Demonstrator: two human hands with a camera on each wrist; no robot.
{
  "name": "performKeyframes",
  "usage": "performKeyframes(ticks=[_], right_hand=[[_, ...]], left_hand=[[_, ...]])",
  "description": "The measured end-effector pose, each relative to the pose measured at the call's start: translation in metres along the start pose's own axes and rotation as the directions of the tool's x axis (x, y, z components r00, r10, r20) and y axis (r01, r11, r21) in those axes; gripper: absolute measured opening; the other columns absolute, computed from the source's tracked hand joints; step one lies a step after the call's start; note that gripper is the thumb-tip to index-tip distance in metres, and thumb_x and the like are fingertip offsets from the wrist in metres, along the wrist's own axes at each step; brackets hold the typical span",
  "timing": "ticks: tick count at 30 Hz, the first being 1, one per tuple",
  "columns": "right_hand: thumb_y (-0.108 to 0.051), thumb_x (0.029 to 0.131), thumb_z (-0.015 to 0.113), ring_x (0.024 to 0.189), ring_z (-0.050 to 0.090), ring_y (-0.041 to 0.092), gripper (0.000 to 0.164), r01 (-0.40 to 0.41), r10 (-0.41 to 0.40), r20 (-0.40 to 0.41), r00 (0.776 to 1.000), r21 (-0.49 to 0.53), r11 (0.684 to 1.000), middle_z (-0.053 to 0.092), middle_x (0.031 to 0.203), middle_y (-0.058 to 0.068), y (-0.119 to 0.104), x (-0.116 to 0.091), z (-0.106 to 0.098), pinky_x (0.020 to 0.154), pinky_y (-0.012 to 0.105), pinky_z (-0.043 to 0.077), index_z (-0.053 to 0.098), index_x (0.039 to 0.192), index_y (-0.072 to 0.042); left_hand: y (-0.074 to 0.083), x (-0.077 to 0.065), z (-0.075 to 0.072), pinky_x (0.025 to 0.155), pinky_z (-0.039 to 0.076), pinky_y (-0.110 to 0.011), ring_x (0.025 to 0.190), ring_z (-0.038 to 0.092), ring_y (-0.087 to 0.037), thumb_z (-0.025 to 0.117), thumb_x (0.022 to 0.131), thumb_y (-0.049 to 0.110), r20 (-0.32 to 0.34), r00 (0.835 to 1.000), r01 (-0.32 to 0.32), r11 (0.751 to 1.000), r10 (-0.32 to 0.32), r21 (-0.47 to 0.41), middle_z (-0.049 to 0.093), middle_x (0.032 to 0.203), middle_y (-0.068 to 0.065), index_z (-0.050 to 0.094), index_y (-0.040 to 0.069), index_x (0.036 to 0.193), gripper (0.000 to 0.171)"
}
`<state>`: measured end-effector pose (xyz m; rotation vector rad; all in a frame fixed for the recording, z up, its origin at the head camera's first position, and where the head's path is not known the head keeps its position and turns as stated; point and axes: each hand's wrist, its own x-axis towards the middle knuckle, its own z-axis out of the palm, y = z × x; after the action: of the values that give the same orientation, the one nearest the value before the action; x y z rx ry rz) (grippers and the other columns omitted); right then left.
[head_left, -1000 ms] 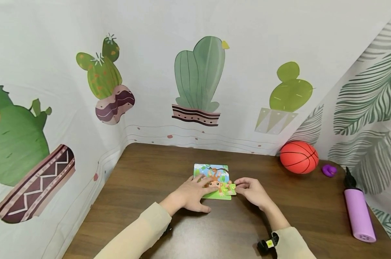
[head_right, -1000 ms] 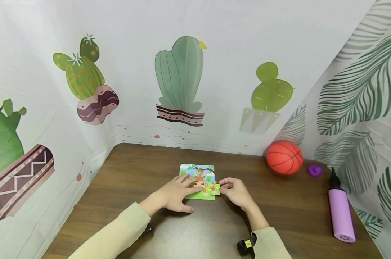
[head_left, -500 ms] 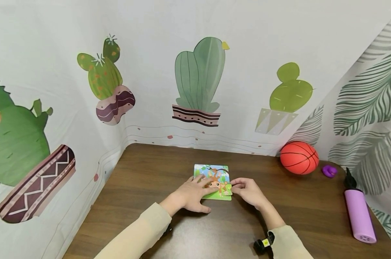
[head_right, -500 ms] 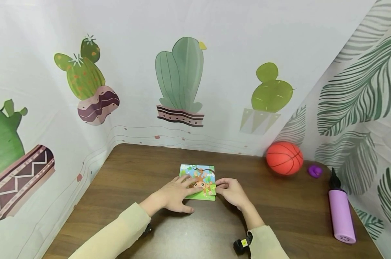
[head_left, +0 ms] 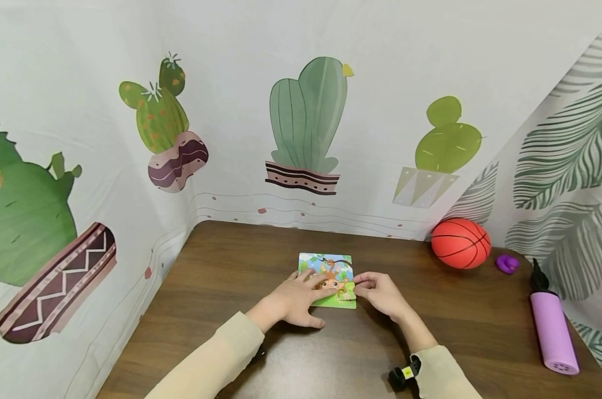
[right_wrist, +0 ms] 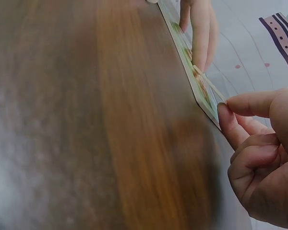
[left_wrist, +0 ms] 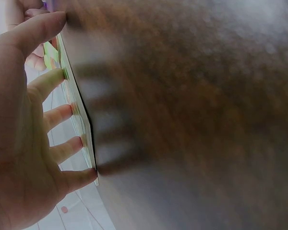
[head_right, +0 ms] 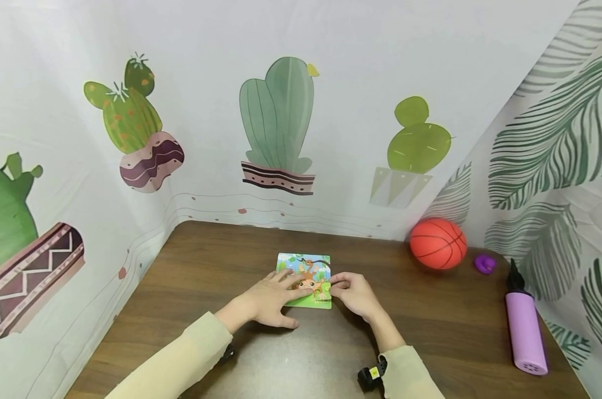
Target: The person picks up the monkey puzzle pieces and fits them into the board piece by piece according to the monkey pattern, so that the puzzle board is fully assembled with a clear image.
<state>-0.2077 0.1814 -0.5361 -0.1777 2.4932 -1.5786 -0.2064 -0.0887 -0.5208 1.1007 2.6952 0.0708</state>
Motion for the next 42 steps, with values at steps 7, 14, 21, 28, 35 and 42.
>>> performKeyframes(ticks=[7, 14, 21, 28, 35, 42], right_hand=[[-0.008, 0.094, 0.075, 0.088, 0.069, 0.021, 0.020, 0.004, -0.004, 0.003, 1.000, 0.011, 1.000, 0.075, 0.094, 0.009, -0.002, 0.001, 0.004, 0.078, 0.031, 0.053, 0.073, 0.111, 0.002], [-0.007, 0.092, 0.075, 0.086, 0.069, 0.019, 0.019, -0.014, 0.013, -0.017, 1.000, -0.013, 1.000, 0.075, 0.092, 0.007, -0.002, 0.002, 0.007, 0.078, 0.033, 0.053, 0.074, 0.109, 0.001], [-0.007, 0.090, 0.077, 0.084, 0.069, 0.018, 0.017, -0.027, 0.026, -0.035, 0.999, -0.036, 0.999, 0.075, 0.088, 0.005, -0.004, 0.002, 0.010, 0.076, 0.033, 0.054, 0.075, 0.106, 0.001], [-0.007, 0.089, 0.078, 0.080, 0.067, 0.016, 0.016, -0.041, 0.038, -0.045, 0.998, -0.078, 0.996, 0.074, 0.085, 0.004, -0.008, 0.002, 0.014, 0.072, 0.033, 0.053, 0.076, 0.104, -0.001], [-0.008, 0.089, 0.078, 0.082, 0.068, 0.017, 0.017, -0.063, 0.059, -0.049, 0.997, -0.100, 0.993, 0.074, 0.086, 0.004, -0.015, -0.002, 0.013, 0.072, 0.033, 0.054, 0.076, 0.104, -0.001], [-0.007, 0.086, 0.079, 0.079, 0.067, 0.016, 0.017, -0.074, 0.066, -0.070, 0.995, -0.115, 0.991, 0.074, 0.084, 0.004, -0.015, -0.004, 0.013, 0.071, 0.032, 0.054, 0.076, 0.102, -0.002]], left_hand=[[0.000, 0.000, 0.000, 0.121, 0.020, -0.062, 0.157, 0.015, -0.035, 0.060, 0.091, 0.073, 0.004, 1.000, -0.001, 1.000, 0.001, -0.008, 0.015, 0.172, 0.006, 0.026, 0.047, 0.163, 0.084], [0.000, 0.000, 0.000, 0.121, 0.020, -0.062, 0.157, 0.014, -0.035, 0.060, 0.092, 0.072, 0.001, 1.000, -0.003, 1.000, 0.003, -0.015, 0.015, 0.172, 0.006, 0.026, 0.047, 0.164, 0.083], [0.000, -0.002, 0.000, 0.121, 0.021, -0.061, 0.157, 0.015, -0.036, 0.059, 0.092, 0.072, -0.005, 1.000, -0.010, 1.000, 0.010, -0.016, 0.016, 0.172, 0.005, 0.027, 0.047, 0.163, 0.082], [0.000, -0.003, 0.000, 0.120, 0.022, -0.061, 0.157, 0.015, -0.036, 0.058, 0.093, 0.072, -0.009, 1.000, -0.016, 1.000, 0.016, -0.012, 0.015, 0.172, 0.005, 0.026, 0.047, 0.163, 0.081], [0.001, -0.002, -0.001, 0.120, 0.023, -0.062, 0.157, 0.016, -0.036, 0.059, 0.093, 0.070, -0.005, 1.000, -0.018, 1.000, 0.018, -0.020, 0.016, 0.172, 0.005, 0.027, 0.048, 0.163, 0.080], [0.002, -0.002, -0.002, 0.119, 0.024, -0.064, 0.156, 0.017, -0.038, 0.059, 0.093, 0.071, 0.002, 1.000, -0.022, 1.000, 0.022, -0.010, 0.015, 0.172, 0.004, 0.028, 0.049, 0.162, 0.079]])
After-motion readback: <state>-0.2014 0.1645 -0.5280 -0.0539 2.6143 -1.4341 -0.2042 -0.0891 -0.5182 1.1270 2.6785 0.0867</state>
